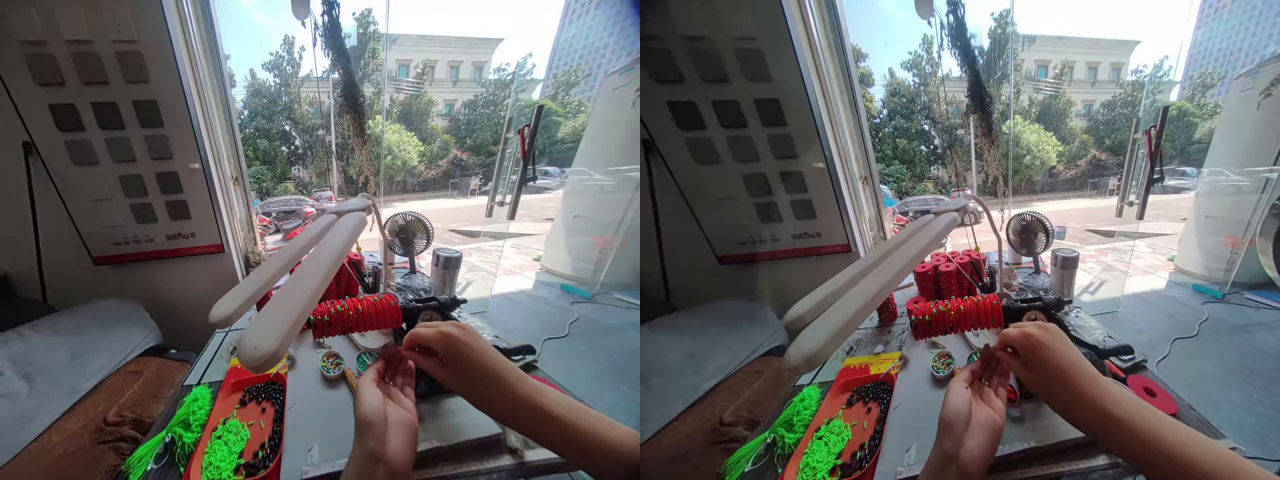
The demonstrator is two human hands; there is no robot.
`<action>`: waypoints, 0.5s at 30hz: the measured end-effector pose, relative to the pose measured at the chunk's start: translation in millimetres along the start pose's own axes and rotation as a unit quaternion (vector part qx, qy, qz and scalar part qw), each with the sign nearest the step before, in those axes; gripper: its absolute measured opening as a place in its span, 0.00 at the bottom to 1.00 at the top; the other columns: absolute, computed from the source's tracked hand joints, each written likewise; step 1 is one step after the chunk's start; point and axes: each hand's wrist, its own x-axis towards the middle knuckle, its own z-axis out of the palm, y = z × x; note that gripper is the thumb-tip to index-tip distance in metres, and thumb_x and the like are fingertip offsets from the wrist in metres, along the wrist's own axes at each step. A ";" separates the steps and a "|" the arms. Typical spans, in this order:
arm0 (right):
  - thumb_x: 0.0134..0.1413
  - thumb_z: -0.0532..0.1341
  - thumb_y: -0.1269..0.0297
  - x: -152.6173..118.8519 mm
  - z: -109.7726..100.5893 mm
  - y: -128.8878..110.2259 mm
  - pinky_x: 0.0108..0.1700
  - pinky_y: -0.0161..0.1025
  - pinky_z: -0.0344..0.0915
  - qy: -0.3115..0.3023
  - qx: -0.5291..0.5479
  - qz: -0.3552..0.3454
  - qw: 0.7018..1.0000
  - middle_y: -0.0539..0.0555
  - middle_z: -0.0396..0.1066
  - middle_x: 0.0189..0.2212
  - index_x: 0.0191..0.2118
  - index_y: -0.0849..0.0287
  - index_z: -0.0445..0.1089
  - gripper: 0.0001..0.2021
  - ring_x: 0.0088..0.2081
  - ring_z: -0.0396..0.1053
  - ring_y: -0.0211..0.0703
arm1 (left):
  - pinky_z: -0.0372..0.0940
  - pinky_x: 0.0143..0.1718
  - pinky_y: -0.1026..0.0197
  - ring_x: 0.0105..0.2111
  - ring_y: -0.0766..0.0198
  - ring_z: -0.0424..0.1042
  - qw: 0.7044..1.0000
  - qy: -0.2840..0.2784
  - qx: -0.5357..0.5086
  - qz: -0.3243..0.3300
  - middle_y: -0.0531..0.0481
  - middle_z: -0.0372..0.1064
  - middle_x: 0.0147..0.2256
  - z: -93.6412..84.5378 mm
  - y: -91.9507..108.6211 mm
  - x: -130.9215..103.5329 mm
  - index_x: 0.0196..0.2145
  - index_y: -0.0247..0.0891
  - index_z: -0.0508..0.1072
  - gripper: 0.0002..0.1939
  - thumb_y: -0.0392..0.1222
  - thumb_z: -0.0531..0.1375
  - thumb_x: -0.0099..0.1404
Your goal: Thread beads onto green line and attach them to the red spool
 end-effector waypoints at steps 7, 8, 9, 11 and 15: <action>0.54 0.57 0.68 8.4 42.2 3.0 0.30 0.35 0.57 0.127 0.009 0.087 0.988 0.48 0.74 0.27 0.32 0.55 0.72 0.07 0.29 0.70 0.41 | 0.70 0.32 0.63 0.28 0.61 0.74 0.999 -0.015 -0.004 0.030 0.38 0.72 0.26 -1.1 19.4 22.1 0.26 0.26 0.71 0.12 0.26 0.48 0.59; 0.55 0.56 0.67 7.9 47.6 0.6 0.32 0.36 0.56 0.147 -0.001 0.098 0.984 0.50 0.74 0.29 0.33 0.56 0.72 0.07 0.30 0.70 0.43 | 0.70 0.33 0.63 0.28 0.60 0.74 0.999 -0.017 -0.003 0.031 0.37 0.72 0.26 -1.6 20.8 23.5 0.26 0.25 0.71 0.12 0.26 0.48 0.59; 0.55 0.56 0.67 7.4 51.8 -1.7 0.33 0.38 0.56 0.165 -0.010 0.108 0.980 0.52 0.74 0.29 0.33 0.57 0.72 0.08 0.31 0.70 0.45 | 0.70 0.33 0.63 0.28 0.60 0.74 0.999 -0.018 -0.001 0.032 0.37 0.72 0.26 -2.1 21.8 24.1 0.26 0.25 0.71 0.13 0.26 0.48 0.60; 0.57 0.54 0.66 6.6 56.4 -5.3 0.34 0.39 0.55 0.193 -0.022 0.117 0.974 0.53 0.74 0.30 0.33 0.58 0.72 0.09 0.31 0.69 0.46 | 0.70 0.33 0.63 0.29 0.60 0.74 0.999 -0.024 0.002 0.034 0.37 0.72 0.26 -1.9 22.9 24.1 0.25 0.25 0.71 0.13 0.26 0.48 0.59; 0.58 0.52 0.68 6.8 55.2 -9.2 0.35 0.37 0.54 0.218 -0.025 0.120 0.968 0.52 0.74 0.28 0.32 0.58 0.72 0.11 0.29 0.69 0.43 | 0.70 0.32 0.64 0.28 0.62 0.74 0.998 -0.046 0.005 0.038 0.39 0.72 0.25 4.3 24.1 22.7 0.23 0.27 0.71 0.12 0.24 0.49 0.58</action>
